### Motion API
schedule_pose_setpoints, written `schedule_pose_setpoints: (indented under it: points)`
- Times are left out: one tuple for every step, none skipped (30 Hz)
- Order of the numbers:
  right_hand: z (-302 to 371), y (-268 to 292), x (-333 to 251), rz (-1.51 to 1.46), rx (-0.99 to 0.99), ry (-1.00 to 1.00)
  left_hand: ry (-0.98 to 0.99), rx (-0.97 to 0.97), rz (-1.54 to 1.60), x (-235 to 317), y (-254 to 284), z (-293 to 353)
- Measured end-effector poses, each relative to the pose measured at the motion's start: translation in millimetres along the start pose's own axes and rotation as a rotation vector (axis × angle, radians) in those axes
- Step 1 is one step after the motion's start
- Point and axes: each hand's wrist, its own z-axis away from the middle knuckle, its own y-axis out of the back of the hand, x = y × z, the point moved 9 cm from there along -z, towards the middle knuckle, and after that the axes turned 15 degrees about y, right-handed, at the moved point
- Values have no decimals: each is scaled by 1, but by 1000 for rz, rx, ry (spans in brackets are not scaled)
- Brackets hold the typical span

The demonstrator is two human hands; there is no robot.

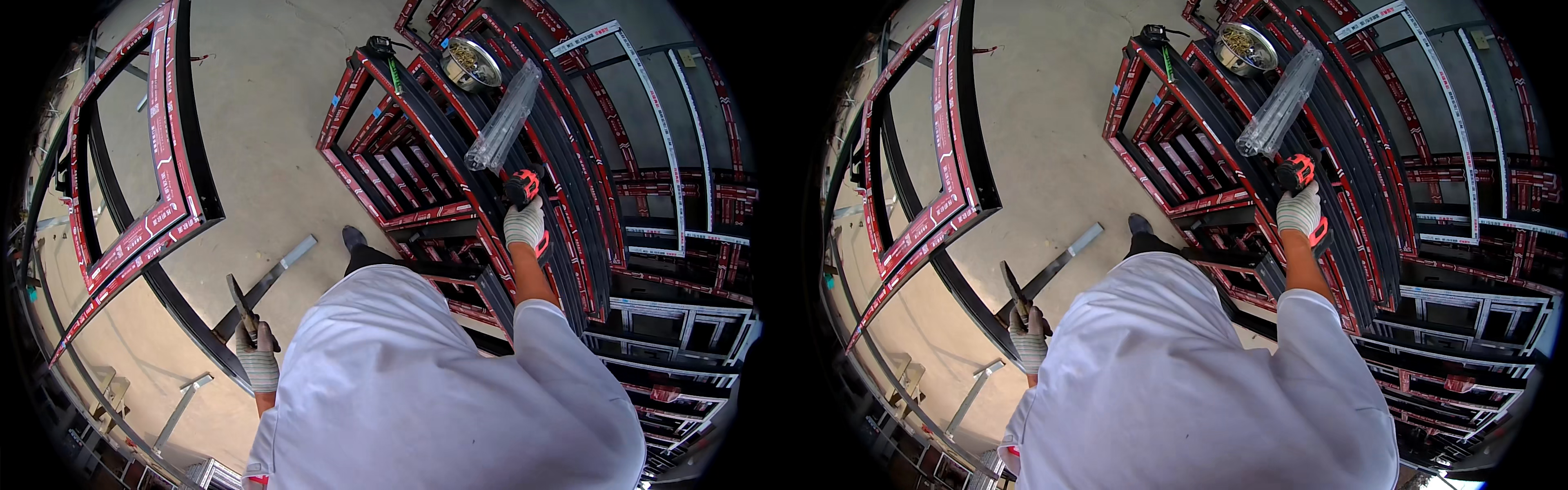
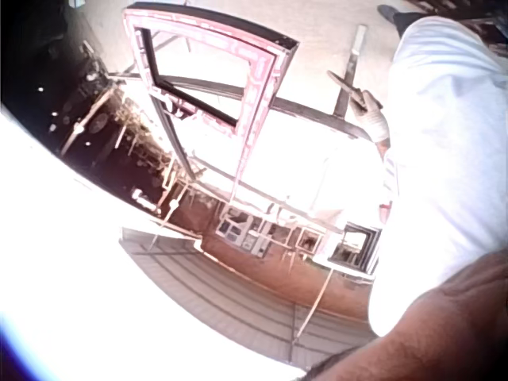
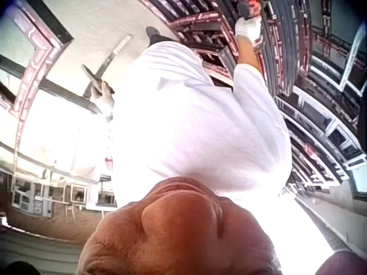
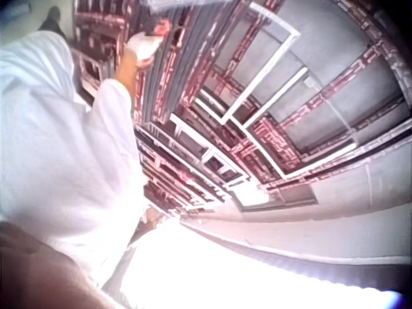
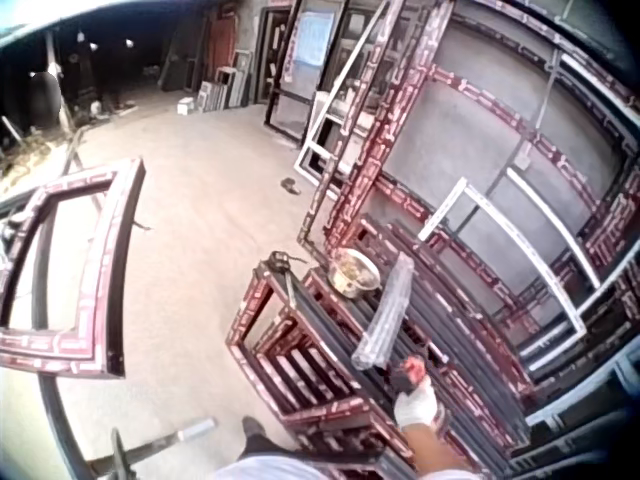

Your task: The person assembles a window frame by aligning metal frame pieces and securing them with a cordless drill. They handle frame components, position them on a stand, and fasten joints using screws.

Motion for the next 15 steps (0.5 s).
schedule_pose_setpoints:
  points:
    - [3,-12,5,29,-3,16,9,8,-11,7,-7,0]
    - [6,-21,6,55,-7,31,12,-7,-32,13,-14,0]
    - [9,-31,8,26,-23,30,16,-22,-52,18,-19,-1]
    - [10,-39,9,26,-30,28,21,-38,-73,22,-24,-2]
    - [11,-46,9,26,-36,27,28,-33,-92,24,-27,-5]
    - [11,-52,10,27,-42,26,36,-34,-119,27,-30,-5]
    - [12,-56,11,30,-37,32,45,-34,-147,31,-33,-5]
    - [11,-57,11,38,-28,52,51,-38,-169,34,-37,-5]
    - [10,-58,11,46,-20,73,44,-55,-185,35,-40,-7]
    - [9,-59,10,54,-13,95,43,-65,-196,35,-40,-11]
    - [7,-59,11,46,-11,109,41,-78,-202,36,-43,-14]
    - [5,-60,10,38,-10,123,40,-90,-209,36,-45,-17]
    - [4,-61,9,30,-10,138,44,-90,-223,37,-47,-18]
    - [2,-60,5,20,-4,157,45,-89,-233,39,-50,-21]
    - [0,-60,3,37,-46,162,45,-88,-243,41,-52,-23]
